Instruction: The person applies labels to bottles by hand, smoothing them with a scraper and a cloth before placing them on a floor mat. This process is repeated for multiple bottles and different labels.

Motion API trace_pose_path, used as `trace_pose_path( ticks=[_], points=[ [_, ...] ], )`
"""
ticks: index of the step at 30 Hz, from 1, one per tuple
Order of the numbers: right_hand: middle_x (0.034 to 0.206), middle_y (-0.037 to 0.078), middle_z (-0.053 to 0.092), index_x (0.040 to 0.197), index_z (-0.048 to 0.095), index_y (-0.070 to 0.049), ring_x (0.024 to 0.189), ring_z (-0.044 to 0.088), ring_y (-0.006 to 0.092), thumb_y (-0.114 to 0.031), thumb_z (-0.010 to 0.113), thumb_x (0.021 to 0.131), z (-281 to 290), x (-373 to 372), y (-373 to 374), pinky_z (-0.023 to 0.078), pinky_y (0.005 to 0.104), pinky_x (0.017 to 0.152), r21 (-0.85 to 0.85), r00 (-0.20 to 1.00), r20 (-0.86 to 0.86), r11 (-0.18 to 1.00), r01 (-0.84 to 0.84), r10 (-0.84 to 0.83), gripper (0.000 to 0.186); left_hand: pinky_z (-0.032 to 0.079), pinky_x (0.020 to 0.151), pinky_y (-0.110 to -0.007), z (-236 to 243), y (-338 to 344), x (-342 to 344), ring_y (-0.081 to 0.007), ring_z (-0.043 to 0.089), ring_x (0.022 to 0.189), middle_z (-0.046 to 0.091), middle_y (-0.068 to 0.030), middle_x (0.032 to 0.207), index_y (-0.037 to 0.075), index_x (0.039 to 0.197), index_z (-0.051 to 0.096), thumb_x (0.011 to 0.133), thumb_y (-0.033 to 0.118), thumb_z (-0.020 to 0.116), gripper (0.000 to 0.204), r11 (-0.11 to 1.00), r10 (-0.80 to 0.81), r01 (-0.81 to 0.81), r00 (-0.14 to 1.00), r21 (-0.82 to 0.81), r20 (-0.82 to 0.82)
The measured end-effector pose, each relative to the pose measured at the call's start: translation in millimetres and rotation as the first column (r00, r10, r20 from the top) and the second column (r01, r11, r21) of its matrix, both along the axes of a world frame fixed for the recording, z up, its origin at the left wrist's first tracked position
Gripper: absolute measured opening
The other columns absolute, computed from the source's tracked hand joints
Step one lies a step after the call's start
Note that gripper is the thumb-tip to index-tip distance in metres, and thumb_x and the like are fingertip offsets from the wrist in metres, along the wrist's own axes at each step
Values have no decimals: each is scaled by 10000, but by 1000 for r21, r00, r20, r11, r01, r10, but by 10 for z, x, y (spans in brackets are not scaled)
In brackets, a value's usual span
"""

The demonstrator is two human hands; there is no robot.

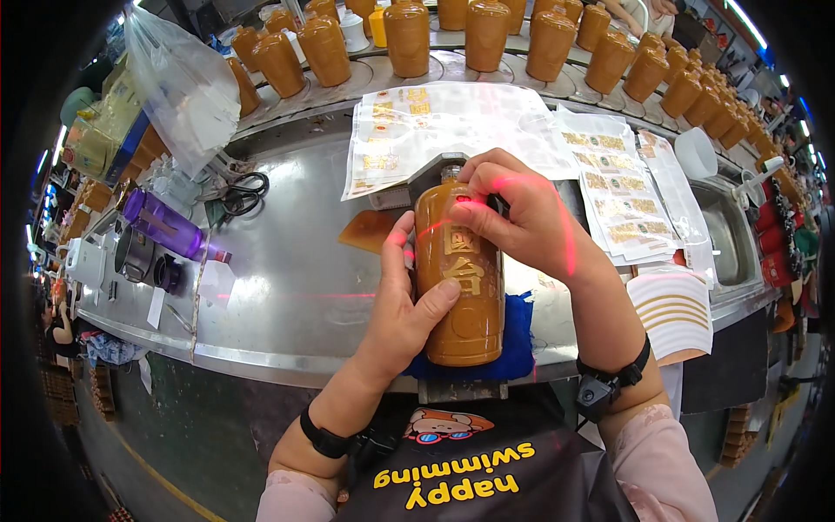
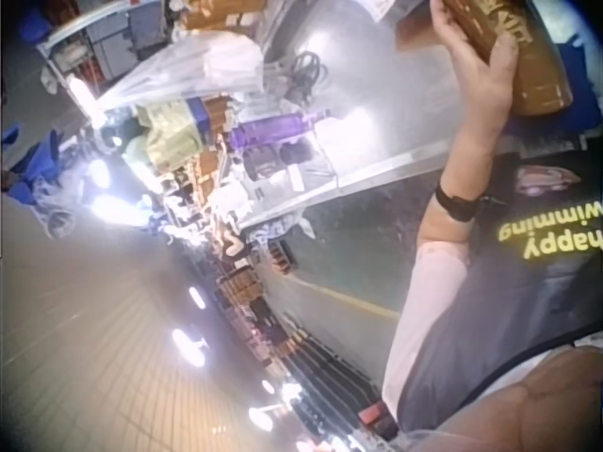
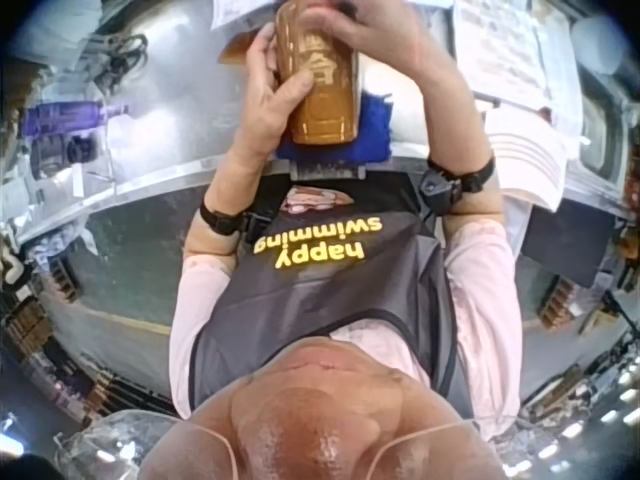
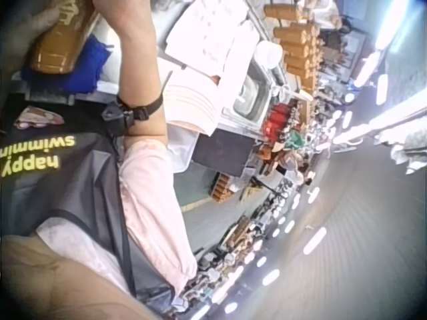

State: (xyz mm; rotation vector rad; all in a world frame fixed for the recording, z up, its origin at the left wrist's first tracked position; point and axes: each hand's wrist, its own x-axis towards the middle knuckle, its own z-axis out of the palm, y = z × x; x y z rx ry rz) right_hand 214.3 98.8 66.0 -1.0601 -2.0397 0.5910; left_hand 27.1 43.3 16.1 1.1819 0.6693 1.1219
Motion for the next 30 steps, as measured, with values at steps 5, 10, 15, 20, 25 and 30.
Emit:
trace_pose_path(
  ticks=[5,10,15,20,25,30],
  points=[
    [1039,114,594,836,568,-6,911,605,214,-174,710,872,-4,5,3,489,313,789,-14,1000,15,1000,-2,2,223,393,1047,-357,0,-12,-16,-232,445,1256,368,-193,1379,6,1485,79,912,197,632,820,1000,7,-7,999,9,-40],
    [1043,111,593,834,565,-8,906,604,210,-187,706,877,-4,2,-6,490,308,781,-9,1000,-3,1000,-6,6,232,372,1059,-357,-42,-3,-26,-229,430,1266,363,-193,1383,-1,1488,72,911,204,632,829,1000,-3,4,999,16,-39],
    [1047,112,593,832,564,-8,904,601,211,-195,702,880,-8,-4,-4,491,311,775,-3,1000,-1,1000,-2,2,238,367,1063,-358,-27,-9,-11,-231,422,1274,360,-193,1386,-1,1491,63,910,191,625,830,1000,-4,4,1000,3,-11],
    [1048,117,593,820,558,-9,899,600,215,-203,703,878,0,-4,-4,491,313,769,8,1000,7,1000,15,-15,249,372,1063,-364,-17,-6,-5,-234,425,1274,358,-192,1390,1,1493,57,909,177,617,828,1000,-5,5,1000,12,-10],
    [1037,122,596,800,544,-12,884,602,222,-206,705,874,-16,-12,13,488,315,759,12,1000,2,1000,10,-10,262,375,1065,-369,-9,-10,-6,-235,425,1277,355,-194,1396,9,1496,54,912,170,608,821,1000,-4,4,1000,-7,-5],
    [1027,125,598,805,546,-13,880,602,229,-208,704,875,-25,-12,8,487,318,759,40,1000,1,999,6,-6,261,376,1065,-367,-17,-17,-11,-235,423,1279,355,-194,1397,11,1498,52,922,178,605,815,1000,-8,8,1000,-17,27]
  ],
)
